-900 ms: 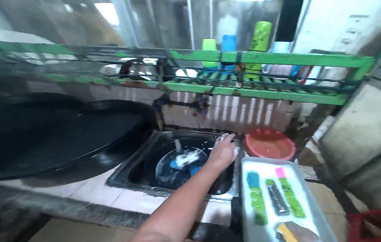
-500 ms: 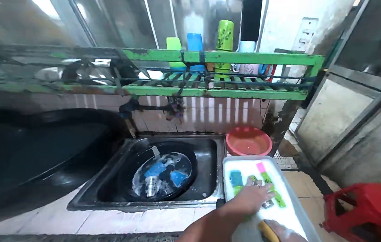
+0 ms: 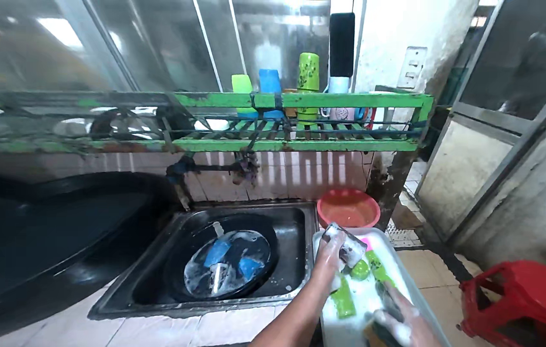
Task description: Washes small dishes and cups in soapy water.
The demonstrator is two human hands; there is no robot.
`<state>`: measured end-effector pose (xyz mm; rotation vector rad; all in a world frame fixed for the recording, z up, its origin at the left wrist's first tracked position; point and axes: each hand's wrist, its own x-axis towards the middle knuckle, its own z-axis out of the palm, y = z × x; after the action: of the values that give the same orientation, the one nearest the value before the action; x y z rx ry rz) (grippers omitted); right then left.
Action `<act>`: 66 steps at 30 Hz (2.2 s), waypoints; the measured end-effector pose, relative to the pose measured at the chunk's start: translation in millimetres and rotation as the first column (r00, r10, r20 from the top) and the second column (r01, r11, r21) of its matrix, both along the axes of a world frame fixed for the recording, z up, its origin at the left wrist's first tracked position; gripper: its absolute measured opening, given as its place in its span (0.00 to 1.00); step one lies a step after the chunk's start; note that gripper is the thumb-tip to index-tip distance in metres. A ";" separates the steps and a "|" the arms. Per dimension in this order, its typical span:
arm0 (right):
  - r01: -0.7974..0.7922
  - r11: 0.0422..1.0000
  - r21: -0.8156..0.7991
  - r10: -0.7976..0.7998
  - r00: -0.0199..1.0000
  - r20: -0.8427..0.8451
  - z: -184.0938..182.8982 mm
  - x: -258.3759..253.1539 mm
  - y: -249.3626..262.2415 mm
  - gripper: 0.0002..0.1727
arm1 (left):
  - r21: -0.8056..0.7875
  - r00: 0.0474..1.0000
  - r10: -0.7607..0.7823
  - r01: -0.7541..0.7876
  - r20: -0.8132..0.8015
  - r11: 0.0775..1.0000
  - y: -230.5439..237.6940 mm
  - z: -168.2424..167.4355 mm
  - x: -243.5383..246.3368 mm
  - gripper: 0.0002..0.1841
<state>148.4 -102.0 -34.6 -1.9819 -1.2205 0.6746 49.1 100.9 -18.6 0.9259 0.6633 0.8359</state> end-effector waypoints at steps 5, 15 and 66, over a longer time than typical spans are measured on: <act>-0.177 0.957 -0.230 0.205 0.974 0.100 33.5 1.7 4.4 0.48 | 0.034 0.994 0.108 -0.107 -0.027 0.994 -10.7 12.4 -18.4 0.29; -0.192 0.747 -0.637 0.420 0.879 0.227 5.3 -16.7 7.1 0.52 | 0.075 0.960 0.245 -0.236 -0.139 0.969 -33.5 5.8 -29.9 0.35; -0.235 0.967 -0.098 0.244 0.747 0.619 1.0 -14.7 56.8 0.21 | 0.122 0.946 0.043 -0.004 -0.320 0.993 -38.2 -7.9 5.0 0.20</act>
<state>133.7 -45.2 -33.6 -2.1583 -1.8954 0.1094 54.1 62.7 -26.5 1.1803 0.9163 0.7571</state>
